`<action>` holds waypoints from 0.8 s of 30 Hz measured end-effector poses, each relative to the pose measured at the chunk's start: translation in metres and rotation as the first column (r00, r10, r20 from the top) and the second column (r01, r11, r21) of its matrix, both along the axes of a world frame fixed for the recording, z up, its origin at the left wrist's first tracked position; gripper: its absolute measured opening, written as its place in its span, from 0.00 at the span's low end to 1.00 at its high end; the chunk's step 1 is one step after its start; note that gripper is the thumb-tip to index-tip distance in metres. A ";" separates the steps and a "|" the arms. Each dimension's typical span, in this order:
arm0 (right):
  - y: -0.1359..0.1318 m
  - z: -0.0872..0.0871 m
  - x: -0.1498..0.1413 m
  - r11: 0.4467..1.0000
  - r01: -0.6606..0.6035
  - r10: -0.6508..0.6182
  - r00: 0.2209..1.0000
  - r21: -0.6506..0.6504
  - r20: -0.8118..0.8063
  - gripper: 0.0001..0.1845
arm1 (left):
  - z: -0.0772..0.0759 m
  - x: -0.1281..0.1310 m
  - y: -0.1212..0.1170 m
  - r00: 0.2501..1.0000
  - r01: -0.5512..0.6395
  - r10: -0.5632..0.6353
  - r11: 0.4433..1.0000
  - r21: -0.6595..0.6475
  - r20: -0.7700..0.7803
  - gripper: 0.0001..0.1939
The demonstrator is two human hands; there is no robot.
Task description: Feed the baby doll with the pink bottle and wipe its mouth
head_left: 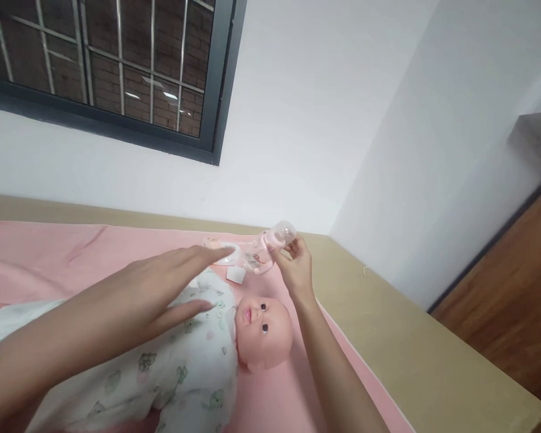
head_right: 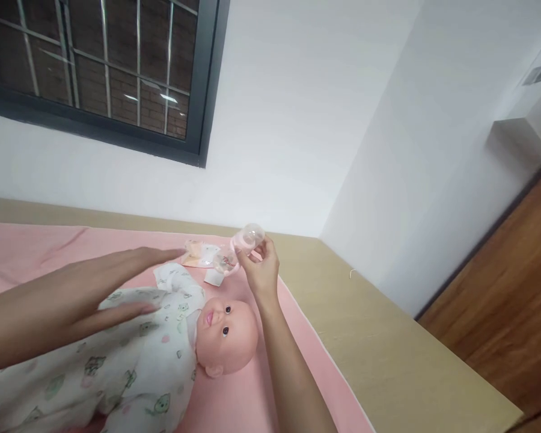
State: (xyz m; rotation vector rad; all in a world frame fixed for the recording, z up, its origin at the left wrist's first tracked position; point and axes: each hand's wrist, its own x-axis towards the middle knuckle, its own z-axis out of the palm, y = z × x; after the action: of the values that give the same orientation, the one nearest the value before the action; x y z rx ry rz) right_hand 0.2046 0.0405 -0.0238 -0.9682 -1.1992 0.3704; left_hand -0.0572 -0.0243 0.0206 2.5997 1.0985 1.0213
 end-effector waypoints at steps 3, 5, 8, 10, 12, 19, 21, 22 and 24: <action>-0.026 0.018 -0.027 0.988 -0.153 0.154 0.988 0.016 -0.027 0.26 | 0.006 0.012 0.007 0.998 -0.038 0.038 0.999 -0.004 0.041 0.27; -0.043 0.025 -0.045 0.966 -0.258 0.258 0.965 0.007 -0.042 0.26 | 0.004 0.020 0.007 0.992 -0.076 0.077 0.997 -0.012 0.104 0.28; -0.064 0.029 -0.067 0.933 -0.359 0.358 0.933 -0.017 -0.037 0.25 | 0.000 0.026 0.004 0.991 -0.045 0.047 0.999 -0.019 0.121 0.29; -0.074 0.030 -0.076 0.926 -0.378 0.377 0.926 -0.025 -0.019 0.26 | 0.000 0.027 0.002 0.990 -0.016 0.019 1.000 -0.025 0.140 0.30; -0.080 0.030 -0.081 0.922 -0.386 0.387 0.922 -0.032 0.001 0.27 | 0.003 0.027 0.001 0.989 -0.004 0.008 1.000 -0.029 0.150 0.31; -0.081 0.033 -0.079 0.884 -0.457 0.458 0.889 -0.100 -0.012 0.29 | 0.010 0.025 0.000 0.994 -0.015 0.020 0.999 -0.040 0.110 0.34; -0.080 0.033 -0.078 0.874 -0.471 0.471 0.881 -0.119 -0.030 0.29 | 0.010 0.025 0.001 0.996 -0.029 0.033 0.999 -0.043 0.086 0.33; -0.080 0.033 -0.078 0.871 -0.475 0.475 0.879 -0.125 -0.037 0.28 | 0.009 0.024 0.002 0.996 -0.029 0.033 0.999 -0.041 0.078 0.33; -0.079 0.032 -0.078 0.869 -0.476 0.475 0.879 -0.135 -0.043 0.26 | 0.007 0.024 0.003 0.998 -0.027 0.029 0.999 -0.032 0.061 0.31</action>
State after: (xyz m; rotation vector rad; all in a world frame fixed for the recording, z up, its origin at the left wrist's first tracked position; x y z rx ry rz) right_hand 0.1263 -0.0386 0.0084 -0.7786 -1.4161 0.8633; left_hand -0.0336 -0.0213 0.0279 2.5177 1.1306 1.0744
